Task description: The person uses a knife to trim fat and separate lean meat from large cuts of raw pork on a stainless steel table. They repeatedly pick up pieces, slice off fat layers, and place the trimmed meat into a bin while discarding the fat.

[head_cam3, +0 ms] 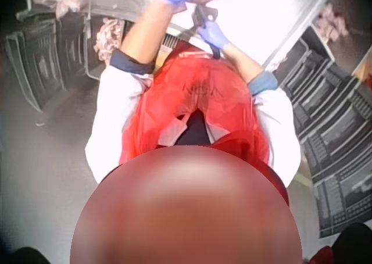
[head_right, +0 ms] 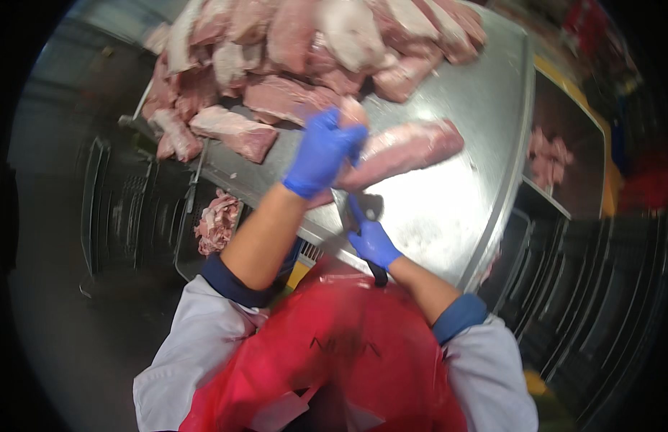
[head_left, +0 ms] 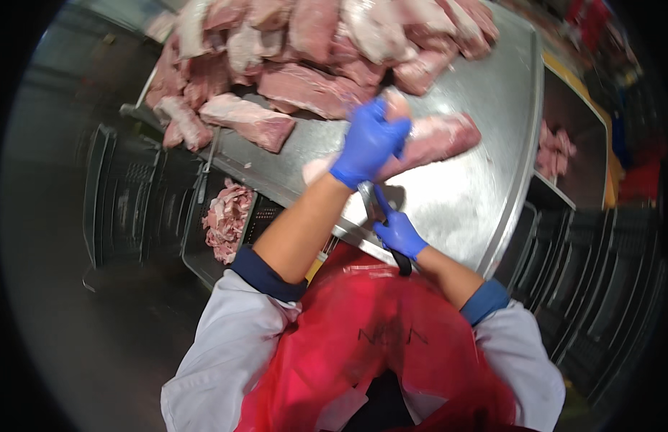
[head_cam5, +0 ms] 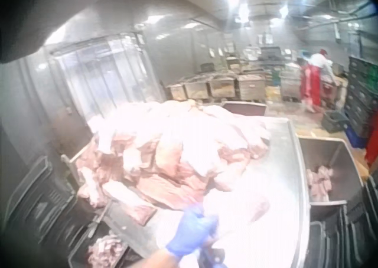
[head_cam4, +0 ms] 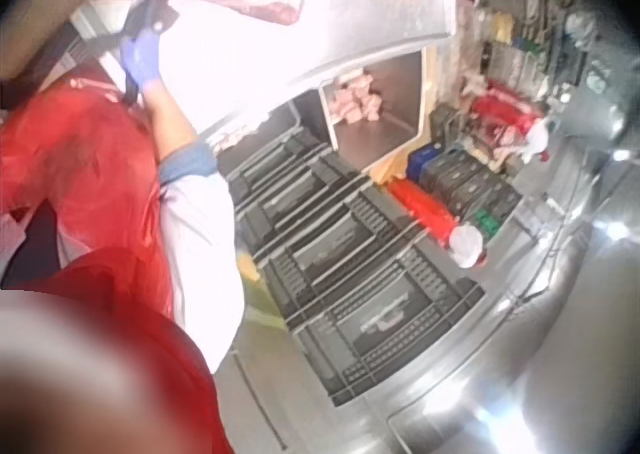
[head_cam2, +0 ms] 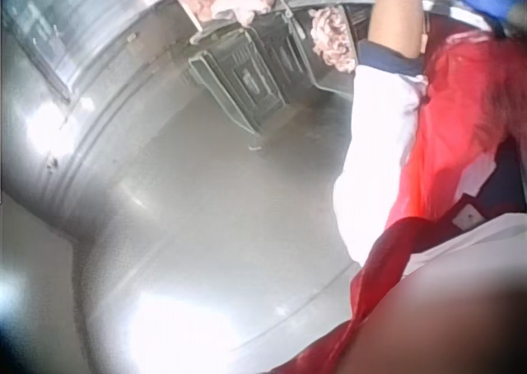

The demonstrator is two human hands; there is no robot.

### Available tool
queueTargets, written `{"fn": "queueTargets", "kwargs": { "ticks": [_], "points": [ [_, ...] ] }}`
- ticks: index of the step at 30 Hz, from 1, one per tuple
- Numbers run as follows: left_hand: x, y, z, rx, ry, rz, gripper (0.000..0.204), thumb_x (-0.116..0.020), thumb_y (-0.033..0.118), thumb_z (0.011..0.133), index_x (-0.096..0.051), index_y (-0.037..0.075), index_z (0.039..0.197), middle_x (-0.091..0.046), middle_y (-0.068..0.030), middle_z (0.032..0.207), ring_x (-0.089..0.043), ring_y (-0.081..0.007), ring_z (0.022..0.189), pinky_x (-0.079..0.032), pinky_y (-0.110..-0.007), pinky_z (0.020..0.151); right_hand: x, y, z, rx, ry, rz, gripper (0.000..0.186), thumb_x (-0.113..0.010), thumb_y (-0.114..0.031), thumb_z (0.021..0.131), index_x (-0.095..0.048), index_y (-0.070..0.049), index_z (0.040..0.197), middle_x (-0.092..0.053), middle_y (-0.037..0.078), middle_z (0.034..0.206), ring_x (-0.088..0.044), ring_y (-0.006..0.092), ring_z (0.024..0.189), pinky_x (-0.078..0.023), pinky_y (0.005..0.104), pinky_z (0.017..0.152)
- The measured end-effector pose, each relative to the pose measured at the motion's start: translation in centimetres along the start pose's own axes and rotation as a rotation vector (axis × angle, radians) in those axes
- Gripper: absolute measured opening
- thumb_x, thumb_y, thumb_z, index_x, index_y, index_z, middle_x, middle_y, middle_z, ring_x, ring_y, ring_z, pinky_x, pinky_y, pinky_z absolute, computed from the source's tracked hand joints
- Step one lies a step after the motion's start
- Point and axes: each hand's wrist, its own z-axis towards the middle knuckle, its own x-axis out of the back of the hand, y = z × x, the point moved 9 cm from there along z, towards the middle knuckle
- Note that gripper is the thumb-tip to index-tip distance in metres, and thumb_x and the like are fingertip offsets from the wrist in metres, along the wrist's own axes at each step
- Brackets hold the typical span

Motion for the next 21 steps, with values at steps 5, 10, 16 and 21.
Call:
{"fn": "queueTargets", "kwargs": {
  "ticks": [5,10,16,21],
  "points": [
    [-4.6,2.7,-1.1,-0.094,-0.062,-0.037,0.013,-0.065,0.01,0.084,-0.055,0.002,0.08,-0.049,0.0023,0.069,-0.045,-0.0052,0.066,-0.043,-0.028,0.054,-1.0,9.5,12.9,0.354,0.151,0.149,0.025,-0.067,-0.019,0.094,-0.063,-0.006,0.115,-0.067,0.006,0.105,-0.063,0.0185,0.088,-0.054,0.0354,0.077],
    [3.0,6.6,-2.6,-0.172,0.052,-0.184,0.005,-0.061,0.003,0.088,-0.057,0.002,0.085,-0.057,-0.0012,0.064,-0.056,-0.0085,0.052,-0.046,-0.025,0.047,-6.7,0.7,3.9,0.023,-0.018,-0.247,0.054,-0.062,-0.012,0.088,-0.047,-0.002,0.14,-0.065,0.019,0.119,-0.063,0.0266,0.11,-0.05,0.0406,0.093],
    [5.5,13.5,-5.4,-0.332,-0.04,-0.274,0.008,-0.064,0.006,0.089,-0.058,0.003,0.094,-0.059,-0.0009,0.07,-0.058,-0.0084,0.056,-0.047,-0.025,0.048,-7.7,4.0,15.5,0.233,0.066,0.16,0.054,-0.055,-0.018,0.099,-0.038,-0.003,0.148,-0.062,0.016,0.125,-0.064,0.028,0.111,-0.051,0.0361,0.093],
    [22.0,21.7,-11.0,-0.526,0.02,-0.597,0.011,-0.062,0.014,0.094,-0.058,0.005,0.099,-0.057,-0.0025,0.075,-0.054,-0.01,0.062,-0.046,-0.025,0.055,-11.8,-7.2,4.0,0.029,-0.096,-0.145,0.064,-0.054,-0.017,0.097,-0.03,-0.019,0.156,-0.065,0.02,0.126,-0.064,0.0356,0.115,-0.05,0.0395,0.098]
  ]
}}
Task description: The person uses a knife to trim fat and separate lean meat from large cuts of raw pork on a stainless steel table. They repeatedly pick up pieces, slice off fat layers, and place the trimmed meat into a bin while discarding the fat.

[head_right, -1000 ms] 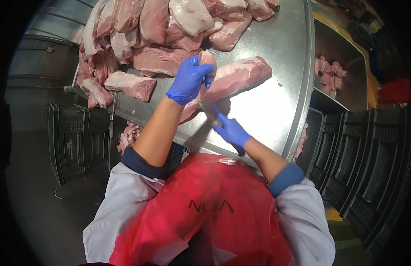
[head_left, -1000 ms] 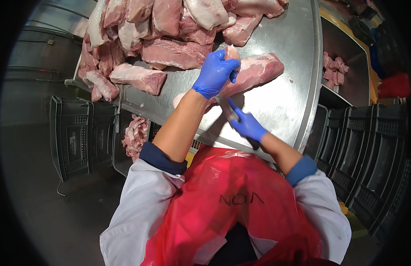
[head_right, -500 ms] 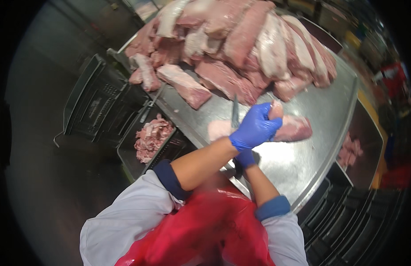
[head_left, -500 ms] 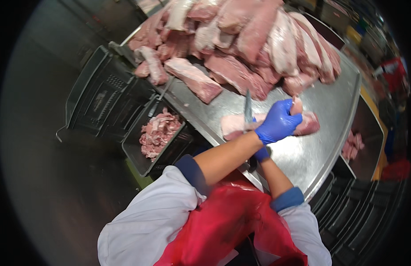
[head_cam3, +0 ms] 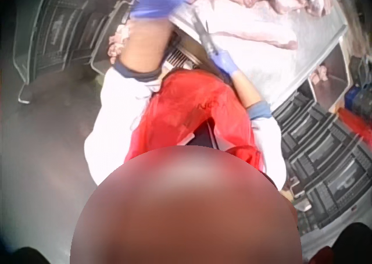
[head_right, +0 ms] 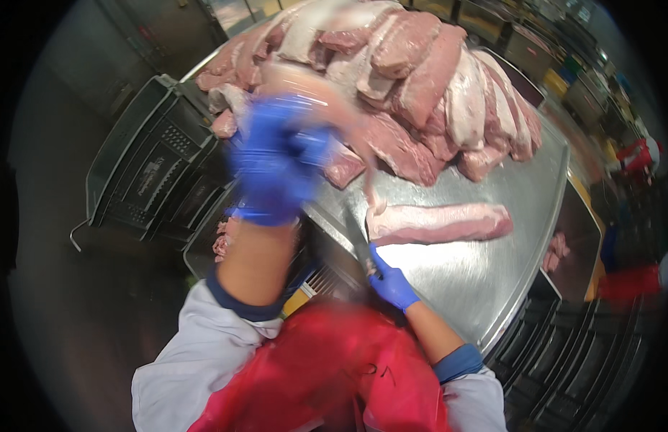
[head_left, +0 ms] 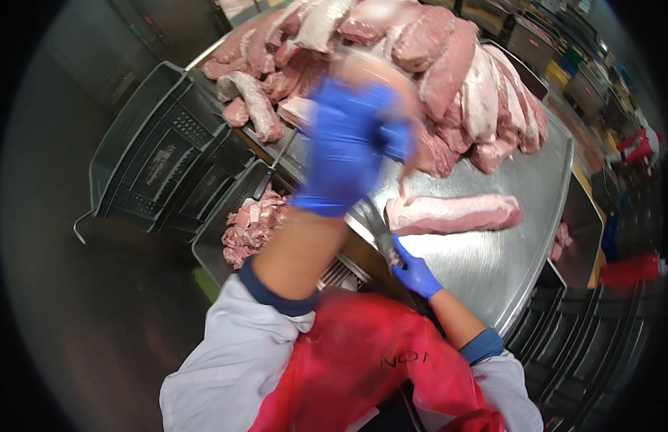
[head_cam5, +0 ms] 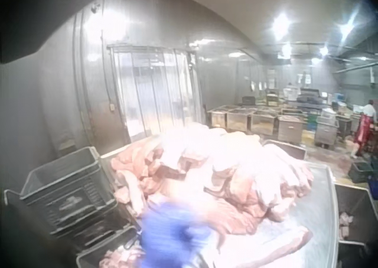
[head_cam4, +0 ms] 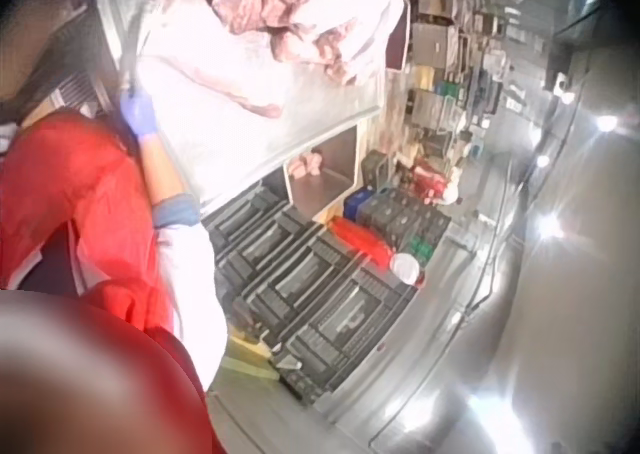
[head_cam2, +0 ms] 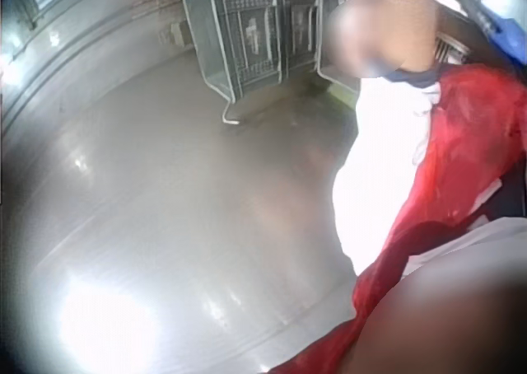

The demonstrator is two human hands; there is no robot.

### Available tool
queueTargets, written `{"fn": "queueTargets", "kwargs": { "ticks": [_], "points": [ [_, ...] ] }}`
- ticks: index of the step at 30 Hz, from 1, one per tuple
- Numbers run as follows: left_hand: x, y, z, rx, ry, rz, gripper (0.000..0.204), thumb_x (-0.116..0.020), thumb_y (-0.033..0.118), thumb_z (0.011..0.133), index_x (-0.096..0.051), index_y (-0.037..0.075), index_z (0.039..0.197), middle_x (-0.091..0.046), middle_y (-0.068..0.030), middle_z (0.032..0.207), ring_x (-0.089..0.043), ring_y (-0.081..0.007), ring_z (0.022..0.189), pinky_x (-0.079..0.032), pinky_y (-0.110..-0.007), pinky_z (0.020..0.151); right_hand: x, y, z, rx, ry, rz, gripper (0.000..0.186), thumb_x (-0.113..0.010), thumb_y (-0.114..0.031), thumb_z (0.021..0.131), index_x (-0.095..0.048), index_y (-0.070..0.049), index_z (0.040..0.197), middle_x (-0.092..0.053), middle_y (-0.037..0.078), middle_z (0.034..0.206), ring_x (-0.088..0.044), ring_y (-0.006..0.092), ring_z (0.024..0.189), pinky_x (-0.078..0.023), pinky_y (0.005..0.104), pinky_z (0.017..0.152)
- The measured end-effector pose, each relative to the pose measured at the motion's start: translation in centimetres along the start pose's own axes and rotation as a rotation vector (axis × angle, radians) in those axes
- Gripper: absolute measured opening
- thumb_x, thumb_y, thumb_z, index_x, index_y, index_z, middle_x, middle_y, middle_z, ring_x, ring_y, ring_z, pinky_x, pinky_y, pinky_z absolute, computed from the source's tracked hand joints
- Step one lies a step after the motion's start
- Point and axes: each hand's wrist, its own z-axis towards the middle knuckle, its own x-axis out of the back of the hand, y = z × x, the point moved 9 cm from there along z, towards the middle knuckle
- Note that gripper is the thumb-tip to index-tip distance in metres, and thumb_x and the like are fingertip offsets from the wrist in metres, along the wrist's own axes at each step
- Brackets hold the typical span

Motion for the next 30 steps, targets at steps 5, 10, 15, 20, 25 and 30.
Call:
{"fn": "queueTargets", "kwargs": {
  "ticks": [5,10,15,20,25,30],
  "points": [
    [4.5,24.7,-6.5,-0.544,-0.119,0.258,0.028,-0.058,0.026,0.096,-0.055,0.0,0.105,-0.056,-0.0076,0.084,-0.052,-0.0155,0.072,-0.045,-0.03,0.065,-1.6,-4.4,0.7,-0.15,-0.043,-0.118,0.079,-0.059,-0.012,0.089,-0.022,-0.021,0.159,-0.068,0.025,0.103,-0.068,0.0288,0.086,-0.053,0.0383,0.087],
    [17.6,36.1,-11.8,-0.216,0.005,0.324,0.036,-0.059,0.018,0.096,-0.055,-0.007,0.122,-0.062,-0.0204,0.115,-0.062,-0.0244,0.105,-0.051,-0.036,0.094,2.8,2.3,-3.4,-0.201,0.345,0.277,0.082,-0.057,-0.007,0.091,-0.017,-0.023,0.161,-0.067,0.011,0.086,-0.06,0.0123,0.061,-0.051,0.0274,0.059],
    [39.0,33.8,-20.3,-0.032,0.488,0.698,0.026,-0.058,0.016,0.097,-0.061,0.001,0.117,-0.067,-0.0132,0.111,-0.063,-0.019,0.1,-0.052,-0.031,0.084,9.2,8.4,-9.5,-0.097,0.721,0.447,0.084,-0.054,0.0,0.092,-0.013,-0.022,0.161,-0.063,0.006,0.099,-0.055,0.0108,0.062,-0.048,0.0265,0.052],
    [53.6,22.7,-30.2,0.621,0.604,1.469,0.021,-0.059,0.018,0.094,-0.059,0.0,0.103,-0.066,-0.0104,0.091,-0.063,-0.0217,0.075,-0.049,-0.034,0.066,20.0,12.9,-10.2,-0.215,0.889,0.314,0.084,-0.053,0.0,0.092,-0.011,-0.023,0.161,-0.062,0.005,0.089,-0.055,0.0109,0.06,-0.047,0.0266,0.05],
    [45.2,12.3,-27.0,0.619,0.282,2.04,0.032,-0.066,0.018,0.087,-0.055,-0.003,0.109,-0.066,-0.0229,0.089,-0.067,-0.0364,0.081,-0.052,-0.043,0.074,32.4,16.4,-7.8,-0.272,1.05,0.343,0.083,-0.055,-0.001,0.092,-0.012,-0.02,0.161,-0.062,0.006,0.084,-0.053,0.0123,0.057,-0.046,0.0283,0.05],
    [25.3,-1.9,-15.6,0.447,-0.047,1.916,0.031,-0.066,0.013,0.088,-0.057,0.0,0.115,-0.067,-0.0191,0.099,-0.069,-0.032,0.087,-0.054,-0.041,0.075,33.5,16.2,-6.4,-0.445,0.949,0.406,0.082,-0.056,-0.002,0.091,-0.015,-0.017,0.161,-0.064,0.009,0.087,-0.055,0.0126,0.058,-0.048,0.0294,0.051]
  ]
}}
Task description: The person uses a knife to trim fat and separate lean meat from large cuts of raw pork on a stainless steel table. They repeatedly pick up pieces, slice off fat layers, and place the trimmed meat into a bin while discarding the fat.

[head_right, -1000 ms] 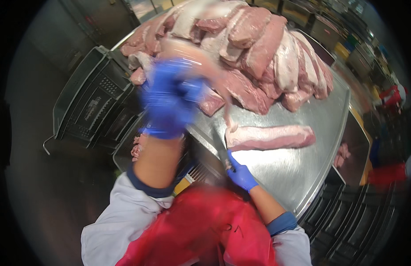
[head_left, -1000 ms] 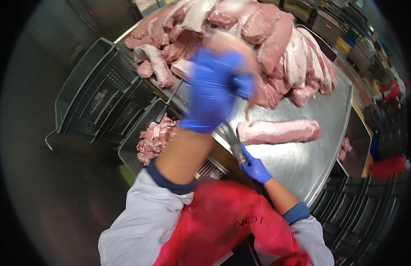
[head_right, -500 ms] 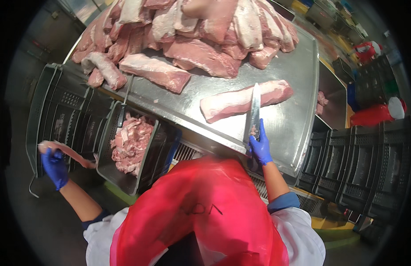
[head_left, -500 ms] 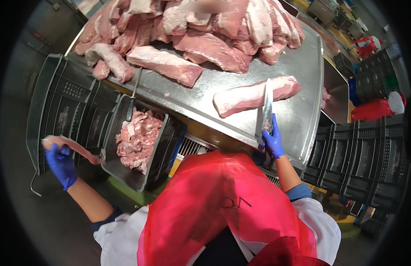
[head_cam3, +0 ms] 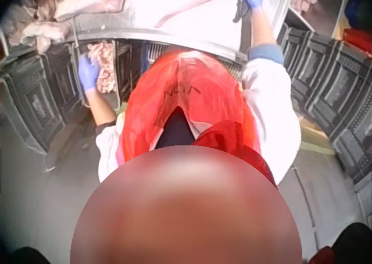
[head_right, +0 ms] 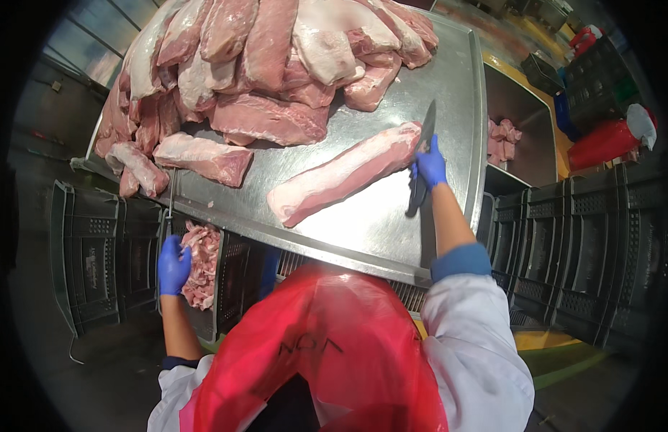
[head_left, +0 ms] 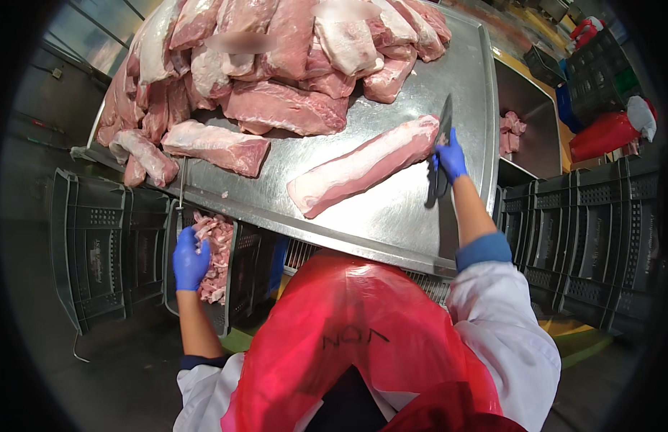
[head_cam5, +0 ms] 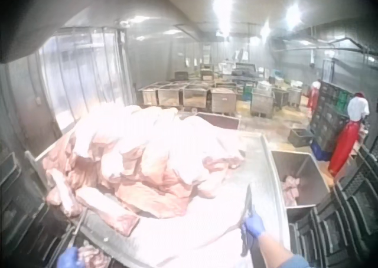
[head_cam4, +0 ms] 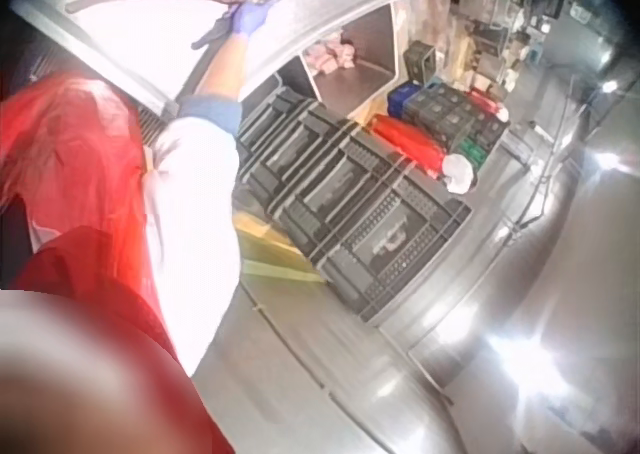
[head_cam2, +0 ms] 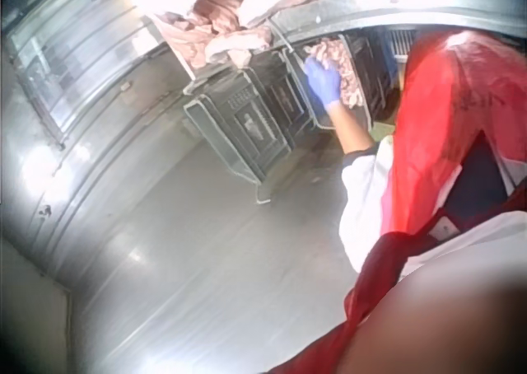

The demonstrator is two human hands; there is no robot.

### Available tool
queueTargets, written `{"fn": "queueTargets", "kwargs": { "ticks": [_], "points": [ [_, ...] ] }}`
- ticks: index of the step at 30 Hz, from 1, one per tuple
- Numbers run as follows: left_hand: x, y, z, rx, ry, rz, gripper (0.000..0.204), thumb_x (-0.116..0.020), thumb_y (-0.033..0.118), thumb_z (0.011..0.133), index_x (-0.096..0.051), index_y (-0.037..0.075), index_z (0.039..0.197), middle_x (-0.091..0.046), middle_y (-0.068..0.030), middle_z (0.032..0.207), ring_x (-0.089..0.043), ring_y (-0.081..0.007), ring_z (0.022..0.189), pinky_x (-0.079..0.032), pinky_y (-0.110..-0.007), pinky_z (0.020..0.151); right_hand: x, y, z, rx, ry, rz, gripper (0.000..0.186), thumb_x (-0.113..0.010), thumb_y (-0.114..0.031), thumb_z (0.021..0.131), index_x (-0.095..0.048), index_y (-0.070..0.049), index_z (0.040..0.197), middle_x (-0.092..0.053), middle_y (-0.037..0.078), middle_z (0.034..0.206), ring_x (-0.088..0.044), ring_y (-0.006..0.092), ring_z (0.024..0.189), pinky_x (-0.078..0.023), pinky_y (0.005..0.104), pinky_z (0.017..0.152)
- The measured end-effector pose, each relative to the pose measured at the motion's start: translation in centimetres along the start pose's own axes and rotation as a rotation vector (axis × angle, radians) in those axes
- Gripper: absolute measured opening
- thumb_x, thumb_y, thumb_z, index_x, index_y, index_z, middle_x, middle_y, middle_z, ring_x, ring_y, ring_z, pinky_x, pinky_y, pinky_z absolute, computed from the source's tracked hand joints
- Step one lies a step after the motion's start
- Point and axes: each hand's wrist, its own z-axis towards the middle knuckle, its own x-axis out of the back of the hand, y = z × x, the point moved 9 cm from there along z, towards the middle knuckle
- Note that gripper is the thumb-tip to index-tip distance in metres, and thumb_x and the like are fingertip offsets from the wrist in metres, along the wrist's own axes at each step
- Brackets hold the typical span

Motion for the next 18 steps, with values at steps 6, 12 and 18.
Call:
{"fn": "queueTargets", "kwargs": {
  "ticks": [6,12,18],
  "points": [
    [-10.4,22.3,5.4,-0.461,-0.152,-0.277,0.039,-0.072,0.018,0.082,-0.058,-0.002,0.111,-0.061,-0.0195,0.101,-0.063,-0.0358,0.089,-0.053,-0.041,0.079,0.4,4.3,-5.9,0.049,-0.199,0.16,0.072,-0.052,-0.011,0.096,-0.02,-0.024,0.16,-0.06,0.006,0.074,-0.058,0.014,0.053,-0.05,0.0281,0.048],
    [-26.0,34.2,10.3,-0.633,-0.408,-0.12,0.045,-0.071,0.017,0.076,-0.053,0.005,0.115,-0.052,-0.0201,0.115,-0.051,-0.0423,0.105,-0.045,-0.049,0.091,-1.1,4.9,-5.4,0.017,-0.207,0.151,0.078,-0.051,-0.003,0.093,-0.017,-0.026,0.16,-0.062,0.006,0.082,-0.057,0.0123,0.057,-0.05,0.0292,0.049],
    [-27.3,36.3,10.9,-0.801,-0.475,-0.173,0.045,-0.072,0.012,0.073,-0.05,0.005,0.112,-0.05,-0.0208,0.115,-0.051,-0.0432,0.104,-0.045,-0.048,0.091,0.0,5.7,-5.3,-0.074,-0.375,0.241,0.084,-0.054,-0.002,0.09,-0.014,-0.024,0.161,-0.063,0.008,0.073,-0.058,0.0137,0.054,-0.05,0.0297,0.05]
  ]
}}
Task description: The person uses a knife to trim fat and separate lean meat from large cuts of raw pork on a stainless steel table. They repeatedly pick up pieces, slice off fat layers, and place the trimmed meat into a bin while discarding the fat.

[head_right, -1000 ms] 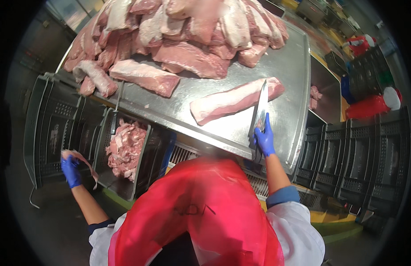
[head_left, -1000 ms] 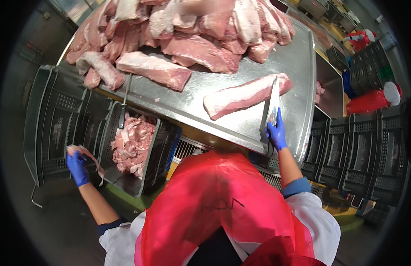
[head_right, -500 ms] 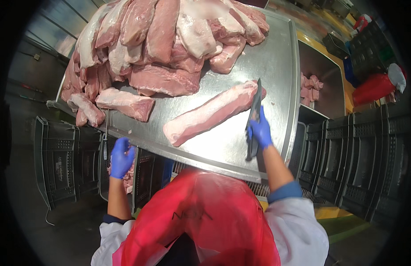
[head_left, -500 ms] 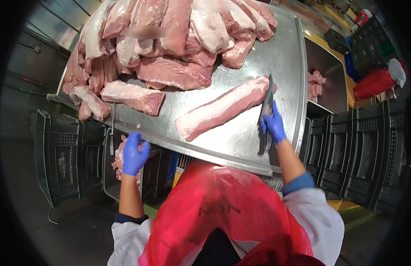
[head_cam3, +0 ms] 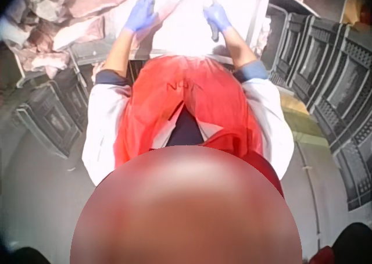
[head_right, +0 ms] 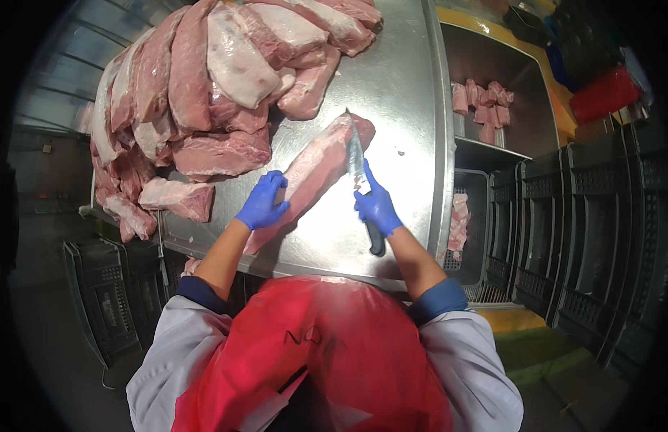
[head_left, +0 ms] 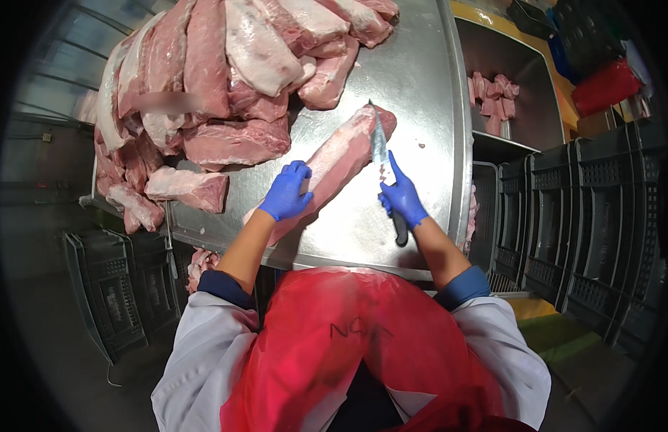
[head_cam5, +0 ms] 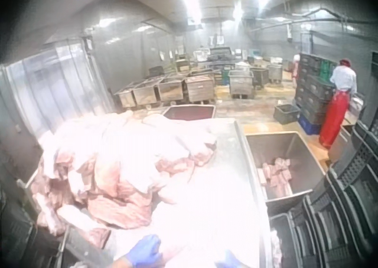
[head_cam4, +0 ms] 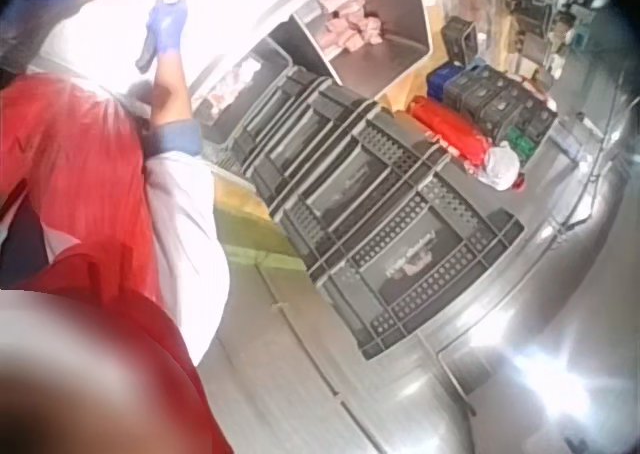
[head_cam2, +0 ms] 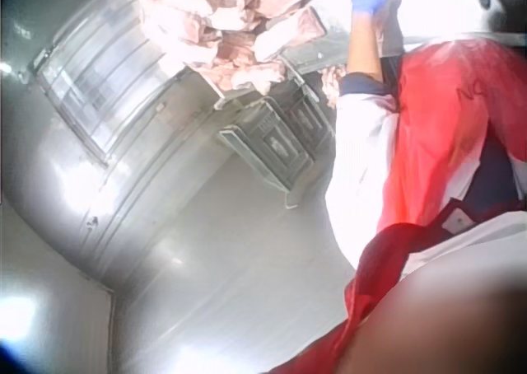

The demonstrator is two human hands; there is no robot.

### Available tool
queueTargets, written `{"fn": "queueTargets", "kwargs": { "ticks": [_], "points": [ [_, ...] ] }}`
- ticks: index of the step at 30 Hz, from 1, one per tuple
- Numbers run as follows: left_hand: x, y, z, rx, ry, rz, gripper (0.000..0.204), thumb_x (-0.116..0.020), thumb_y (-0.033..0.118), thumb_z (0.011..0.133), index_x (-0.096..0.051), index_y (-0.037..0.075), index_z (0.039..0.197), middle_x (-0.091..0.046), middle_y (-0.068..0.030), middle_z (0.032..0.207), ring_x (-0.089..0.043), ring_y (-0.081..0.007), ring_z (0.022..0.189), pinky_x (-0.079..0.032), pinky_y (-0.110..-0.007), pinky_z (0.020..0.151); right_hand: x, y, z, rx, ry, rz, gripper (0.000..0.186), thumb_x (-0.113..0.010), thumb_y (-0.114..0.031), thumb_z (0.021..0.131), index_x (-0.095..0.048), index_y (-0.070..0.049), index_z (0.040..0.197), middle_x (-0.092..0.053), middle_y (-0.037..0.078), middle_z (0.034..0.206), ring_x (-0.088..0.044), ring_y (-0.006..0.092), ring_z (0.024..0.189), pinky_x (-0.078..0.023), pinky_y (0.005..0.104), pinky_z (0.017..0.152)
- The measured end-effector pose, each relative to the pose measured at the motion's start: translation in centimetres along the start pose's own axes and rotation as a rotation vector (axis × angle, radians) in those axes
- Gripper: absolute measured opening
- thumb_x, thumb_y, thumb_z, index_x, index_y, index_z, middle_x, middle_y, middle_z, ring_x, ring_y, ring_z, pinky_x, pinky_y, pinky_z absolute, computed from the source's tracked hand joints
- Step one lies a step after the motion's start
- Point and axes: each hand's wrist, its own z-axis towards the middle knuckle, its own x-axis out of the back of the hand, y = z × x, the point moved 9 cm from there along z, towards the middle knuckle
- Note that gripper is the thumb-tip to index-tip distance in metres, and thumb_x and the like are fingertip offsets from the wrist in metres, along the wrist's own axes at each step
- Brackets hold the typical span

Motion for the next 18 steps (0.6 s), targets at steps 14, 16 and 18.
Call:
{"fn": "queueTargets", "kwargs": {
  "ticks": [14,16,18],
  "points": [
    [-4.4,5.1,21.4,0.376,-0.075,0.2,0.038,-0.06,0.037,0.09,-0.075,0.003,0.091,-0.071,-0.022,0.097,-0.069,-0.0366,0.091,-0.054,-0.047,0.082,12.3,-3.1,-4.2,0.245,0.199,0.178,0.082,-0.05,0.003,0.095,-0.01,-0.024,0.161,-0.056,0.003,0.09,-0.049,0.0063,0.058,-0.043,0.0203,0.046],
    [-4.9,2.1,21.5,0.378,-0.076,0.233,0.041,-0.06,0.04,0.09,-0.075,0.002,0.089,-0.071,-0.0242,0.093,-0.07,-0.0383,0.089,-0.055,-0.046,0.081,10.8,-2.8,-1.7,0.288,0.223,0.169,0.081,-0.051,0.003,0.097,-0.011,-0.024,0.161,-0.054,0.003,0.077,-0.05,0.0079,0.053,-0.044,0.0221,0.043],
    [-5.5,-1.5,21.7,0.42,-0.039,0.279,0.044,-0.062,0.043,0.087,-0.075,0.0,0.088,-0.069,-0.028,0.088,-0.069,-0.0418,0.088,-0.056,-0.044,0.08,8.3,-1.5,2.3,0.235,0.194,0.178,0.082,-0.052,0.004,0.094,-0.014,-0.025,0.161,-0.055,0.005,0.083,-0.051,0.0084,0.055,-0.047,0.0239,0.045]
  ]
}}
